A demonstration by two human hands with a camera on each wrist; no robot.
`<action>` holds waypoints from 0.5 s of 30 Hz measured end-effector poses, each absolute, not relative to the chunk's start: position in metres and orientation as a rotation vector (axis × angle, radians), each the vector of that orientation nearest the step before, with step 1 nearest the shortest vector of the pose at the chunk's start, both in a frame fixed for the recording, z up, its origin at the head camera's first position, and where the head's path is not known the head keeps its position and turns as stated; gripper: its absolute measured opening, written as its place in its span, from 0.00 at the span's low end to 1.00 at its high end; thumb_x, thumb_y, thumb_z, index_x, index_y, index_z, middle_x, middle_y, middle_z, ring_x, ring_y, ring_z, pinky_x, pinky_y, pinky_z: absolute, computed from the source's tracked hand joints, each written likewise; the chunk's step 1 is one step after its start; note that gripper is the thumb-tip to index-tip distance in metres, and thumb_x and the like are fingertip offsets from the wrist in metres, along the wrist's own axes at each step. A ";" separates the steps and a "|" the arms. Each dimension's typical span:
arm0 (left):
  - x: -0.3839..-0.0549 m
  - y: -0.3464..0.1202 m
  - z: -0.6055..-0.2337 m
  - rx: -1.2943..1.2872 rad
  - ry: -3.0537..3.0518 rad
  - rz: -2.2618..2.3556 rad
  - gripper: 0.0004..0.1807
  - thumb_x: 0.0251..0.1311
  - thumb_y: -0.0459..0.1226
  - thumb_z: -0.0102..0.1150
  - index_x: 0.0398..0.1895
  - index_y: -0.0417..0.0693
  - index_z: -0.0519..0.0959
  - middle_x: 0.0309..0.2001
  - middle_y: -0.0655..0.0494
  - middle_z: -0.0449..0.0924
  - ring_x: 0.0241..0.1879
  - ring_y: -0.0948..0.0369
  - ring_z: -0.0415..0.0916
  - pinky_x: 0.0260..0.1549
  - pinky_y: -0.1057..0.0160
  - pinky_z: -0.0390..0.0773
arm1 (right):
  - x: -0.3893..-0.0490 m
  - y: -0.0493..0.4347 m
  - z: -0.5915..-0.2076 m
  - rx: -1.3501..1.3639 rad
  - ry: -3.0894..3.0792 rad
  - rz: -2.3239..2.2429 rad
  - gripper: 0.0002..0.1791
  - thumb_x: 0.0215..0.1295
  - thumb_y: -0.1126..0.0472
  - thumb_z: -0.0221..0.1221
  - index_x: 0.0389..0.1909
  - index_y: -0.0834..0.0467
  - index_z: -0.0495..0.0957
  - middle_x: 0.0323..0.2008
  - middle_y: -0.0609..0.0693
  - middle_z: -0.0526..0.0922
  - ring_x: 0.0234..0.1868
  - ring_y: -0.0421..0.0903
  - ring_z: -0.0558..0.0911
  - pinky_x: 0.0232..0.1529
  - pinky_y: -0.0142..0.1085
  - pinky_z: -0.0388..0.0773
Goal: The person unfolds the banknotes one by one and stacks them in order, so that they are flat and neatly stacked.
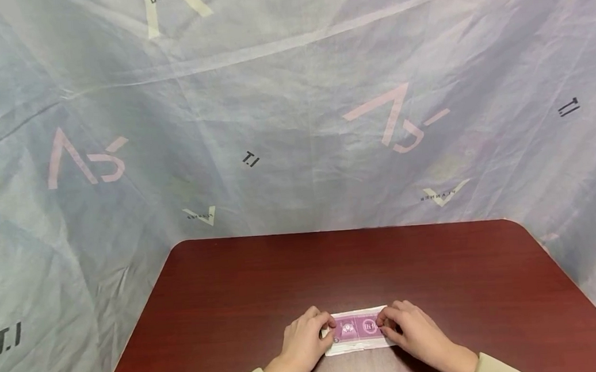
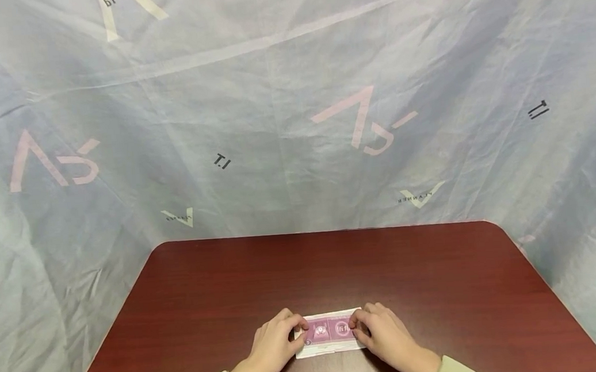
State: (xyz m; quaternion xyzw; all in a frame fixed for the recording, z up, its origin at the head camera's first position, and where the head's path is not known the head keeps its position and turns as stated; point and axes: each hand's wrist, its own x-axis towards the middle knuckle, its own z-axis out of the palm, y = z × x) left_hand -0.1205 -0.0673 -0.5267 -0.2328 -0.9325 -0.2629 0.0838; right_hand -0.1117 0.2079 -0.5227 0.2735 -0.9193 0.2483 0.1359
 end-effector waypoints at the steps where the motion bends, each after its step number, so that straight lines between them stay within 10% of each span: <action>1: -0.121 -0.067 -0.526 -0.697 -2.783 -0.786 0.07 0.55 0.39 0.74 0.34 0.62 0.85 0.32 0.69 0.75 0.26 0.73 0.69 0.20 0.68 0.65 | -0.112 0.209 -0.523 0.807 -2.649 0.716 0.14 0.55 0.66 0.75 0.33 0.45 0.81 0.27 0.31 0.68 0.30 0.29 0.64 0.28 0.29 0.65; 15: -0.128 -0.062 -0.528 -0.783 -2.681 -0.683 0.07 0.54 0.38 0.74 0.34 0.60 0.85 0.30 0.70 0.76 0.29 0.72 0.74 0.20 0.69 0.66 | -0.113 0.218 -0.522 0.791 -2.591 0.808 0.17 0.55 0.69 0.74 0.37 0.45 0.84 0.29 0.32 0.69 0.30 0.31 0.67 0.28 0.27 0.66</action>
